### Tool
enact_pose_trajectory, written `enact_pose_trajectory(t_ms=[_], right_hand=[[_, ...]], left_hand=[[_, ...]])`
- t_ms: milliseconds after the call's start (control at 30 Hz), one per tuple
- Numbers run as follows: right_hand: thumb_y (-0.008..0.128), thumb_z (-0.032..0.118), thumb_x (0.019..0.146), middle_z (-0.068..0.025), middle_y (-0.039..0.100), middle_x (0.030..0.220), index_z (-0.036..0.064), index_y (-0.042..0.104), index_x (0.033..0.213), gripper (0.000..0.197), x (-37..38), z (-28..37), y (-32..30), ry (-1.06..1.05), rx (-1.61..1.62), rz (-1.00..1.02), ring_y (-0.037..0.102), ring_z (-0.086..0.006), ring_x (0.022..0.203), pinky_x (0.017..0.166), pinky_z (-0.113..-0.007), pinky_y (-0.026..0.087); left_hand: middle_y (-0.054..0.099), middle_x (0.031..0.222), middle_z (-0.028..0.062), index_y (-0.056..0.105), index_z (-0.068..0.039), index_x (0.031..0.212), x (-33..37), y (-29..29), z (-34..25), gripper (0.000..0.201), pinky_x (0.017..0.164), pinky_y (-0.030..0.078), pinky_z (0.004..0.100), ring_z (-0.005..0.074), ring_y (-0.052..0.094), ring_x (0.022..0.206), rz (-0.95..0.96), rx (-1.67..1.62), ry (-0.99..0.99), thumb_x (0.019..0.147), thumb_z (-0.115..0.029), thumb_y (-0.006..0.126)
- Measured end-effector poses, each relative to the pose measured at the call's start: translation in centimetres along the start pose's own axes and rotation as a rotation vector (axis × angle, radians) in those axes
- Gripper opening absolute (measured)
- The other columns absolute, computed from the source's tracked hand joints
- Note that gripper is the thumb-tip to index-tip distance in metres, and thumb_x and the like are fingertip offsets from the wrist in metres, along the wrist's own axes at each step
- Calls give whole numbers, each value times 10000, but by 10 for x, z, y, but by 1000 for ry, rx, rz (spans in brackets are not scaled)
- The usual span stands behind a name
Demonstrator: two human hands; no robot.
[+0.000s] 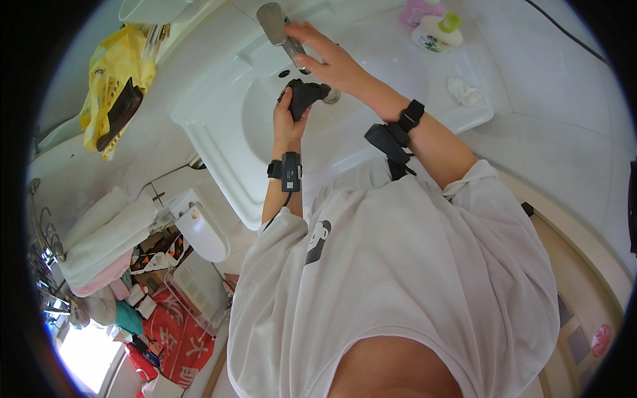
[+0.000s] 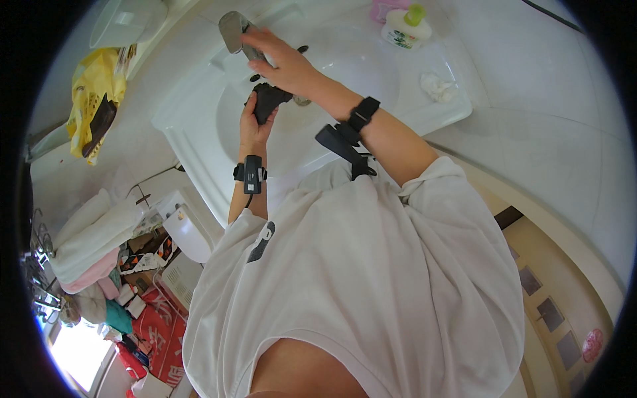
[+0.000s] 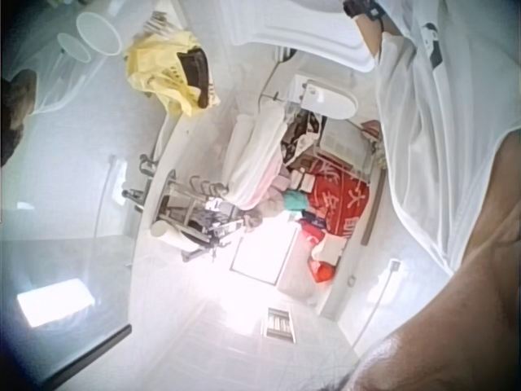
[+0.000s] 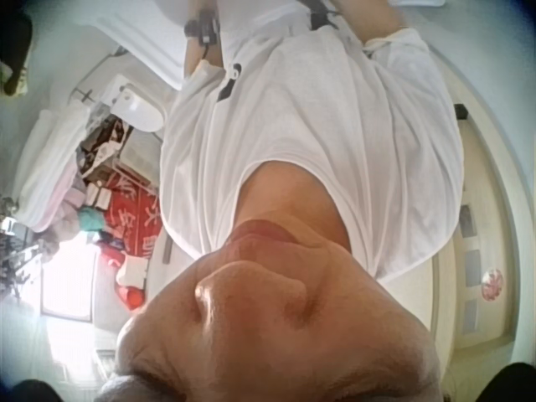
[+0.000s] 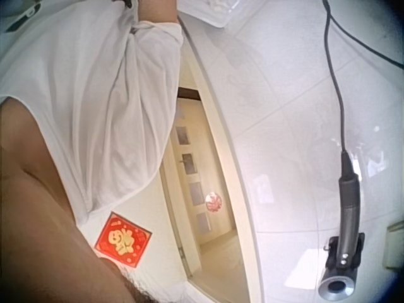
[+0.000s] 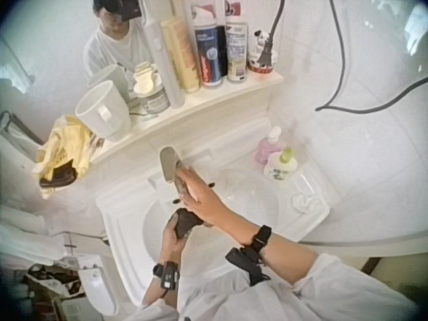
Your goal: The person washes a black cloth in a bathroom sink, applying liquid soap, scrubbing it by hand, and rinsing it under the faucet.
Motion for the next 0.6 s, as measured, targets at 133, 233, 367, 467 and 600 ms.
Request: enact_pose_trajectory(t_ms=[133, 233, 367, 467, 600], right_hand=[[610, 268, 797, -169, 366, 1289, 54, 224, 1336, 697, -55, -38, 16, 844, 603, 202, 337, -225, 1209, 971, -336, 307], [662, 246, 751, -136, 444, 1160, 20, 326, 1241, 636, -81, -29, 29, 937, 878, 465, 450, -205, 1077, 863, -326, 408], [661, 168, 728, -57, 547, 906, 40, 511, 995, 332, -91, -40, 39, 858, 1023, 665, 555, -152, 850, 675, -249, 467], [623, 147, 736, -39, 555, 751, 46, 558, 868, 178, -94, -52, 44, 798, 860, 736, 565, -157, 759, 614, -262, 448], [586, 136, 738, -89, 580, 706, 22, 572, 830, 147, -90, -57, 52, 744, 456, 840, 577, -197, 721, 584, -304, 437]], left_hand=[[572, 961, 95, 516, -16, 1020, -12, 12, 0, 230, 696, 467, 278, 171, 568, 838, 69, 137, 53, 856, -177, 528], [579, 954, 92, 532, -20, 991, -16, 15, 4, 229, 677, 462, 260, 153, 569, 824, 171, 488, 121, 840, -190, 556], [532, 1018, 114, 534, -47, 981, -14, 22, 13, 259, 800, 404, 311, 211, 508, 933, 319, 1182, 508, 804, -226, 598], [457, 1089, 147, 515, -53, 986, -18, 30, 18, 256, 884, 337, 361, 259, 430, 1024, 434, 1336, 778, 816, -235, 574], [508, 1033, 131, 518, -41, 946, -14, 34, 21, 179, 829, 349, 364, 271, 415, 954, 346, 1321, 682, 816, -160, 548]])
Point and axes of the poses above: each hand's wrist, its own x-axis towards the middle knuckle, its own y-axis out of the palm, z = x × y, the point moved 2 cm from there along x, towards the middle knuckle
